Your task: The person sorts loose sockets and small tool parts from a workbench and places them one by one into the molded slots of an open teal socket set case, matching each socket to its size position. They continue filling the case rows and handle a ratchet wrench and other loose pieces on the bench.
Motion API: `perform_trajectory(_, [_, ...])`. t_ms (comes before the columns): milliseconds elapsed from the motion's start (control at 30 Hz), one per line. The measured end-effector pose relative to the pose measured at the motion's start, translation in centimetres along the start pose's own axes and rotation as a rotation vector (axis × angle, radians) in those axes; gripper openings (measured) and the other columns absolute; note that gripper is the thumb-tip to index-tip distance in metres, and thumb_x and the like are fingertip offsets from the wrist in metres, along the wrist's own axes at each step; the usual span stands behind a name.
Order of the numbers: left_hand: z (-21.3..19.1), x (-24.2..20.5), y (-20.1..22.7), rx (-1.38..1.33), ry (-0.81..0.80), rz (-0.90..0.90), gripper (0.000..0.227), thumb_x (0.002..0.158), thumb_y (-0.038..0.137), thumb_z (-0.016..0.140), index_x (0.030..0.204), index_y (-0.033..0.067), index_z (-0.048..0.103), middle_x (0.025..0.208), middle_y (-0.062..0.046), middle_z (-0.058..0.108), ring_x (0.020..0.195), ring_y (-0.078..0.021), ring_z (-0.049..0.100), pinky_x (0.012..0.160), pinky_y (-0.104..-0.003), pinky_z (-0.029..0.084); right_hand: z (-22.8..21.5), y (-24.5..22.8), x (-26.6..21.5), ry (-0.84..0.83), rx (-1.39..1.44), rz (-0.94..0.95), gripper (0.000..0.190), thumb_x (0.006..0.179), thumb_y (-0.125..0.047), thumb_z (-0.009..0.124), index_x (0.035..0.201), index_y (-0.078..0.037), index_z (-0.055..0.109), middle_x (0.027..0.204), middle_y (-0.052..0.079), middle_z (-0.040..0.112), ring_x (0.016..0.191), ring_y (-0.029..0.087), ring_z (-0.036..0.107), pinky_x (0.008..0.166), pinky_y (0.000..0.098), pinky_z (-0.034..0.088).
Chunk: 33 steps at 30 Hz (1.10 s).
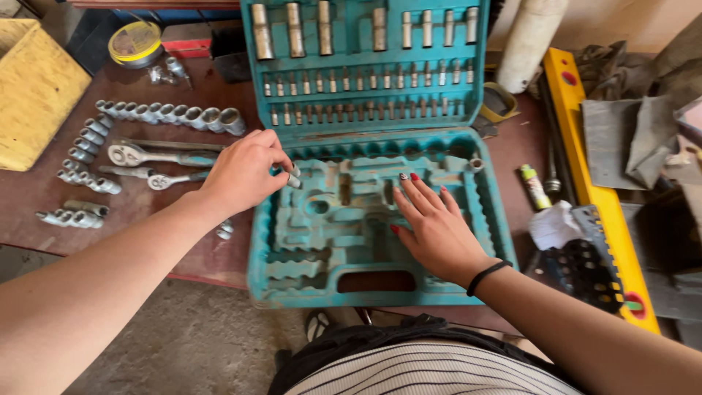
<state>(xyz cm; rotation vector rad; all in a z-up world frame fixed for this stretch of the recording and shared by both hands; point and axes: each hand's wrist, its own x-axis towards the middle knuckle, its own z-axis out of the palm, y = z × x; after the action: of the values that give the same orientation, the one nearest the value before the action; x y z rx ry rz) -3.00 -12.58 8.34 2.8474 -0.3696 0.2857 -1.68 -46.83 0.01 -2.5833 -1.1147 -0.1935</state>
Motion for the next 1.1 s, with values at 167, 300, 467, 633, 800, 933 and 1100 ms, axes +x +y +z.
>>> perform_trajectory(167, [-0.7,-0.5,-4.8,-0.022,0.003,0.014,0.007,0.079,0.015,0.075,0.085,0.0106,0.078,0.095,-0.005,0.062,0.098,-0.0258,0.062,0.083,-0.043,0.053,1.3,-2.4,1.5,0.004,-0.01,0.121,0.068,0.092,-0.03,0.062,0.152,-0.006,0.041,0.161,0.015,0.035,0.151,0.031,0.025,0.118,0.0576,0.021])
perform_trajectory(300, [-1.2,-0.2,-7.9,-0.008,-0.035,0.027,0.007,0.078,0.015,0.075,0.083,0.0102,0.078,0.095,-0.006,0.062,0.1,-0.0265,0.062,0.084,-0.044,0.053,1.9,-4.1,2.7,0.057,-0.051,0.178,0.066,0.093,-0.032,0.062,0.15,-0.005,0.042,0.162,0.015,0.035,0.153,0.031,0.024,0.118,0.0601,0.02])
perform_trajectory(467, [-1.1,-1.2,-11.0,0.023,-0.049,0.086,0.009,0.078,0.015,0.075,0.084,0.0092,0.079,0.096,-0.007,0.063,0.103,-0.0285,0.062,0.087,-0.045,0.052,2.7,-5.9,3.1,0.072,-0.051,0.229,0.067,0.094,-0.032,0.062,0.151,-0.004,0.041,0.163,0.016,0.034,0.152,0.032,0.025,0.117,0.0612,0.02])
perform_trajectory(633, [-0.4,-2.4,-12.6,0.043,-0.119,0.052,0.011,0.077,0.015,0.076,0.086,0.0102,0.08,0.096,-0.007,0.063,0.104,-0.0285,0.061,0.091,-0.045,0.052,3.1,-7.1,3.2,0.057,-0.059,0.256,0.068,0.093,-0.033,0.062,0.152,-0.006,0.04,0.162,0.015,0.034,0.152,0.032,0.026,0.118,0.0614,0.02])
perform_trajectory(800, [0.8,-2.4,-13.1,-0.004,-0.076,0.014,0.011,0.08,0.015,0.074,0.088,0.0098,0.079,0.099,-0.007,0.063,0.106,-0.0287,0.061,0.091,-0.045,0.052,3.2,-7.7,3.1,0.048,-0.071,0.257,0.068,0.094,-0.034,0.061,0.153,-0.006,0.04,0.162,0.015,0.035,0.151,0.032,0.028,0.117,0.0617,0.019])
perform_trajectory(933, [1.4,-1.3,-13.7,0.026,-0.064,0.035,0.011,0.081,0.016,0.074,0.089,0.0106,0.08,0.101,-0.008,0.063,0.106,-0.0286,0.062,0.092,-0.045,0.052,3.1,-8.1,2.7,0.04,-0.09,0.263,0.068,0.095,-0.035,0.061,0.152,-0.005,0.04,0.162,0.016,0.036,0.151,0.033,0.028,0.118,0.0614,0.02])
perform_trajectory(1100, [2.8,-0.2,-14.5,0.046,-0.072,0.029,0.011,0.078,0.016,0.076,0.087,0.0118,0.08,0.101,-0.008,0.064,0.108,-0.0294,0.062,0.091,-0.045,0.052,2.6,-8.6,2.0,0.021,-0.085,0.279,0.068,0.095,-0.035,0.06,0.152,-0.004,0.041,0.161,0.017,0.037,0.151,0.033,0.028,0.118,0.0607,0.02])
